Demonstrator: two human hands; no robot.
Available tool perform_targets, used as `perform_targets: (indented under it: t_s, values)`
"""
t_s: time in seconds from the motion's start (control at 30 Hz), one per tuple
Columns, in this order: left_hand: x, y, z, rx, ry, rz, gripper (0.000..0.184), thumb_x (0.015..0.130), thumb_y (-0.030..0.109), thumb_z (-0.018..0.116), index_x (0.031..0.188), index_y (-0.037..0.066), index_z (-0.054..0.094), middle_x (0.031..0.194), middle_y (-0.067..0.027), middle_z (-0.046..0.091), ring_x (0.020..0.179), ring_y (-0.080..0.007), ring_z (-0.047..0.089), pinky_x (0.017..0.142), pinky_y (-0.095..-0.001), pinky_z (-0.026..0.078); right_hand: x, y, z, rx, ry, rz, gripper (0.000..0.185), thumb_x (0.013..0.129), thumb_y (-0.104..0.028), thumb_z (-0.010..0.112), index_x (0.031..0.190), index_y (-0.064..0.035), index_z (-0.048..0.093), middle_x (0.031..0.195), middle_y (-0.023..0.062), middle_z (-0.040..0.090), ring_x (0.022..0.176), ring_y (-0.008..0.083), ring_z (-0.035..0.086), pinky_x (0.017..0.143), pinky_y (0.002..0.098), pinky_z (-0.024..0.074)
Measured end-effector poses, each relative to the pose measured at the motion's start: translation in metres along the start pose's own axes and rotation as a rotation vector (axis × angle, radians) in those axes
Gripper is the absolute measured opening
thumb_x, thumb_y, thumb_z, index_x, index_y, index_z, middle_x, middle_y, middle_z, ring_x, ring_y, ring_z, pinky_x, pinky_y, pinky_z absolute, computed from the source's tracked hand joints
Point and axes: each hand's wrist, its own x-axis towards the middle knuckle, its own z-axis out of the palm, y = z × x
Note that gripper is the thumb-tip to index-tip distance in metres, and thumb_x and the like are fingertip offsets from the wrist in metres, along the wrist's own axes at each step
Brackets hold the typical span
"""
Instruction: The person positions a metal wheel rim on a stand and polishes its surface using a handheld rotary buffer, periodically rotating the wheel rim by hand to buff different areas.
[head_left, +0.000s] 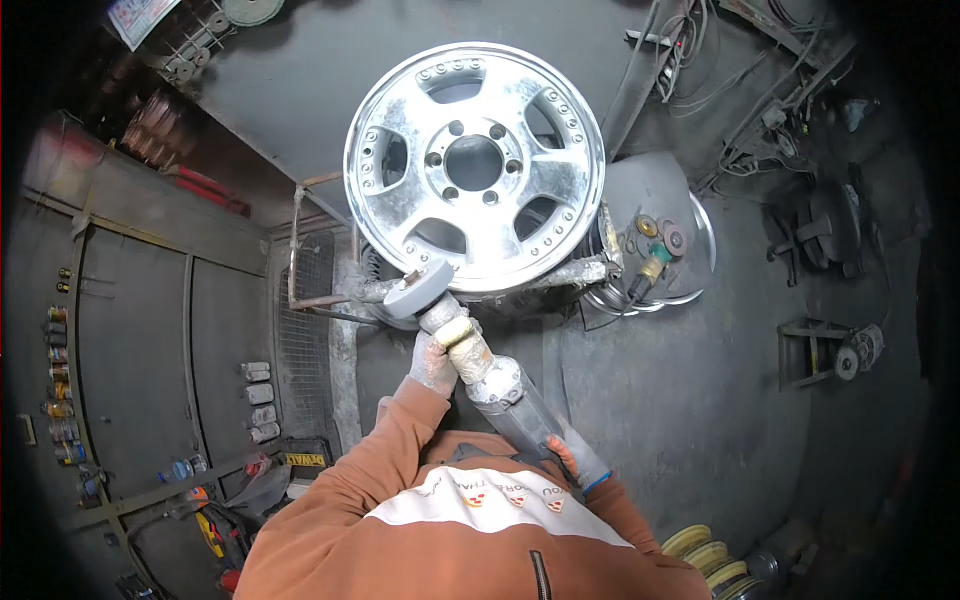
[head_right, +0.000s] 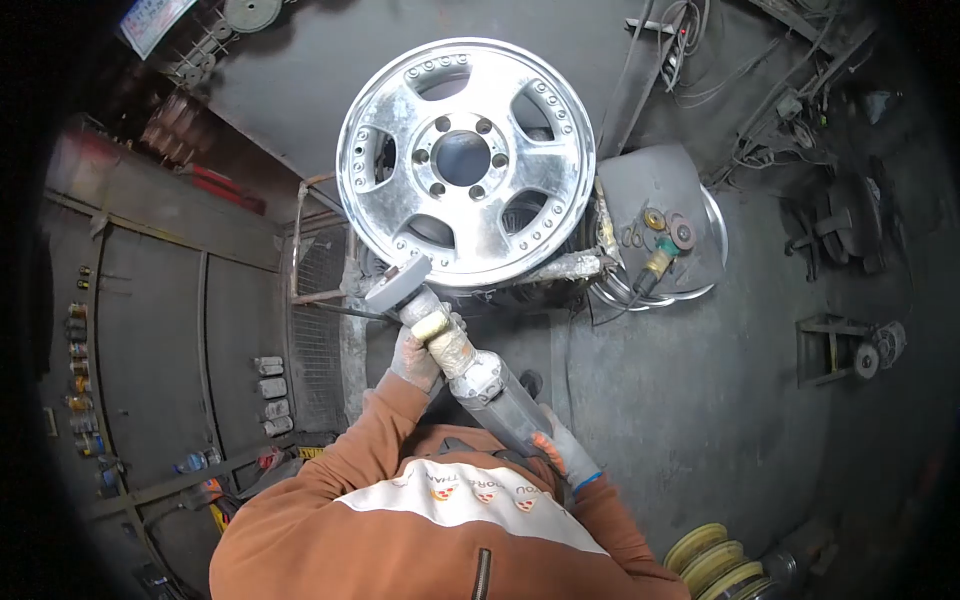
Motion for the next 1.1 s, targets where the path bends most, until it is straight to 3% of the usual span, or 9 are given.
perform_targets:
  t_s: [0.1, 0.3, 0.53, 0.63, 0.7, 0.87, 0.93, 1.07, 1.1]
  values:
    - [-0.004, 0.008, 0.003, 0.060, 0.040, 0.014, 0.031, 0.089, 0.020, 0.067, 0.113, 0.001, 0.060, 0.101, -0.0132, 0.067, 0.093, -0.0249, 0.067, 0.086, -0.0393, 0.056, 0.012, 0.009, -0.004, 0.035, -0.072, 0.017, 0.085, 0.091, -0.042, 0.071, 0.151, 0.0039, 0.032, 0.147, 0.0172, 0.045, 0.133, 0.0274, 0.043, 0.114, 0.0374, 0.0325]
    - [-0.015, 0.030, -0.002, 0.118, 0.082, 0.059, 0.034, 0.089, 0.023, 0.069, 0.114, 0.002, 0.061, 0.103, -0.0132, 0.068, 0.094, -0.0247, 0.068, 0.086, -0.0394, 0.056, 0.028, 0.006, 0.005, 0.045, -0.090, 0.038, 0.104, 0.083, -0.039, 0.081, 0.154, 0.0069, 0.020, 0.147, 0.0196, 0.043, 0.134, 0.0276, 0.044, 0.113, 0.0354, 0.0345]
    - [-0.013, 0.022, -0.043, 0.092, 0.220, 0.187, 0.038, 0.088, 0.023, 0.069, 0.120, 0.004, 0.059, 0.104, -0.0124, 0.067, 0.096, -0.0269, 0.067, 0.087, -0.0415, 0.056, 0.030, -0.012, 0.017, -0.011, -0.068, 0.043, 0.087, 0.085, -0.031, 0.079, 0.148, 0.0080, 0.033, 0.142, 0.0203, 0.050, 0.130, 0.0292, 0.048, 0.109, 0.0366, 0.0387]
    - [-0.008, 0.016, -0.053, -0.047, 0.132, 0.107, 0.039, 0.088, 0.025, 0.070, 0.120, 0.004, 0.060, 0.106, -0.0121, 0.066, 0.099, -0.0282, 0.066, 0.088, -0.0433, 0.056, 0.022, -0.026, 0.016, -0.203, -0.008, 0.136, 0.091, 0.085, -0.042, 0.073, 0.150, 0.0079, 0.031, 0.142, 0.0230, 0.049, 0.129, 0.0293, 0.047, 0.111, 0.0365, 0.0362]
    - [-0.003, 0.011, -0.047, -0.072, 0.104, 0.075, 0.040, 0.088, 0.026, 0.070, 0.119, 0.004, 0.060, 0.107, -0.0120, 0.066, 0.099, -0.0287, 0.066, 0.089, -0.0440, 0.055, 0.013, -0.036, 0.013, -0.462, 0.080, -0.037, 0.089, 0.087, -0.050, 0.070, 0.143, 0.0112, 0.038, 0.131, 0.0288, 0.058, 0.124, 0.0350, 0.056, 0.105, 0.0404, 0.0425]
    - [0.020, -0.016, -0.018, -0.079, 0.086, 0.029, 0.029, 0.090, 0.022, 0.069, 0.111, 0.002, 0.062, 0.099, -0.0112, 0.067, 0.093, -0.0269, 0.067, 0.086, -0.0418, 0.056, 0.009, -0.010, -0.036, -0.446, 0.191, 0.126, 0.095, 0.086, -0.057, 0.067, 0.141, 0.0144, 0.038, 0.134, 0.0347, 0.054, 0.127, 0.0414, 0.054, 0.106, 0.0426, 0.0417]
    - [0.027, -0.022, 0.006, -0.056, 0.124, 0.005, 0.025, 0.091, 0.020, 0.068, 0.108, 0.002, 0.063, 0.092, -0.0110, 0.067, 0.086, -0.0253, 0.068, 0.081, -0.0402, 0.057, -0.004, -0.027, -0.038, -0.623, 0.198, 0.028, 0.070, 0.094, -0.038, 0.062, 0.141, 0.0095, 0.042, 0.123, 0.0194, 0.062, 0.113, 0.0264, 0.057, 0.100, 0.0342, 0.0443]
    - [0.040, -0.041, 0.029, 0.002, 0.145, -0.035, 0.025, 0.087, 0.017, 0.074, 0.104, 0.001, 0.064, 0.089, -0.0093, 0.068, 0.076, -0.0224, 0.068, 0.072, -0.0366, 0.058, -0.024, -0.032, -0.023, -0.462, 0.292, -0.044, 0.064, 0.095, -0.037, 0.062, 0.138, 0.0080, 0.049, 0.121, 0.0175, 0.063, 0.112, 0.0257, 0.057, 0.101, 0.0344, 0.0433]
    - [0.043, -0.044, 0.034, 0.067, 0.130, -0.082, 0.027, 0.087, 0.019, 0.075, 0.104, 0.001, 0.064, 0.089, -0.0089, 0.068, 0.076, -0.0215, 0.068, 0.072, -0.0356, 0.057, -0.031, -0.034, -0.018, -0.453, 0.330, -0.019, 0.071, 0.093, -0.039, 0.064, 0.140, 0.0101, 0.044, 0.127, 0.0233, 0.059, 0.118, 0.0303, 0.055, 0.104, 0.0373, 0.0421]
